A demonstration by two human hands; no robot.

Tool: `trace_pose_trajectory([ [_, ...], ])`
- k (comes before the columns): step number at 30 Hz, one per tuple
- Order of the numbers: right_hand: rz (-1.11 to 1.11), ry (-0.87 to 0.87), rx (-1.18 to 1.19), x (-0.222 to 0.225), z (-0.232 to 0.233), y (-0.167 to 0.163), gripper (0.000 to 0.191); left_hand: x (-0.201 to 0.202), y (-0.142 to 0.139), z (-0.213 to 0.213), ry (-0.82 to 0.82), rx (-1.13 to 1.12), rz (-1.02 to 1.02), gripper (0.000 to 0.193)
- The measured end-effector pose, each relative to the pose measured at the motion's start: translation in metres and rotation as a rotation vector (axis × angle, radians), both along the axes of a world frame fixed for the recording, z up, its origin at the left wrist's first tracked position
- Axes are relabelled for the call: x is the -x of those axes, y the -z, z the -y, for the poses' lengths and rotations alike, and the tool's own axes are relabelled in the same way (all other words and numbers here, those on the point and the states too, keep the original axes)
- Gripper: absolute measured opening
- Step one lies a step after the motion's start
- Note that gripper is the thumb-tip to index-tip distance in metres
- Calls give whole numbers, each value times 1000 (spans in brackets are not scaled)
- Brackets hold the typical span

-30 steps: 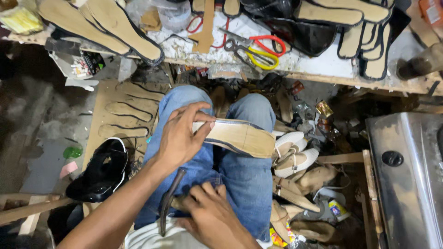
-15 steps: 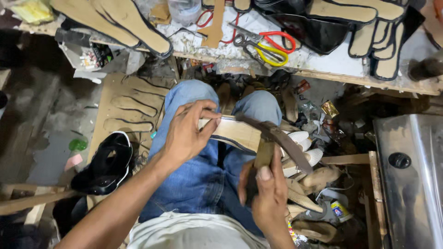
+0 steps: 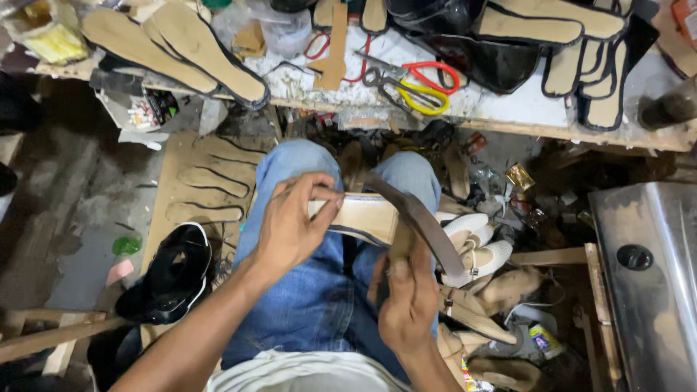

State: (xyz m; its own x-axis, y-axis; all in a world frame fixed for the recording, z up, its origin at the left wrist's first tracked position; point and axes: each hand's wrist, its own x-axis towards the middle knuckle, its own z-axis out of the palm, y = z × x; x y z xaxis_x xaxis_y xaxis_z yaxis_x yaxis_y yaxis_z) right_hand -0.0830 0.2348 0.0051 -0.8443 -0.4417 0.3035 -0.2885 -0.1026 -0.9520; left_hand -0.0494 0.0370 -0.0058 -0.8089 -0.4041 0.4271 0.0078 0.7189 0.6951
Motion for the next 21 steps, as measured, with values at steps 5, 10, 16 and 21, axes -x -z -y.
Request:
trace_pose_trajectory([
  [5, 185, -67, -304, -4, -3, -3, 56, 1, 3, 1, -8, 5, -3, 27],
  [10, 87, 16, 139, -4, -2, -2, 59, 2, -3, 2, 29, -3, 9, 34],
  [16, -4, -40, -112, 0, 1, -1, 53, -2, -10, 0, 57, -70, -45, 62],
  [21, 147, -58, -207, -1, 3, -4, 58, -3, -11, 1, 57, -104, -6, 64],
])
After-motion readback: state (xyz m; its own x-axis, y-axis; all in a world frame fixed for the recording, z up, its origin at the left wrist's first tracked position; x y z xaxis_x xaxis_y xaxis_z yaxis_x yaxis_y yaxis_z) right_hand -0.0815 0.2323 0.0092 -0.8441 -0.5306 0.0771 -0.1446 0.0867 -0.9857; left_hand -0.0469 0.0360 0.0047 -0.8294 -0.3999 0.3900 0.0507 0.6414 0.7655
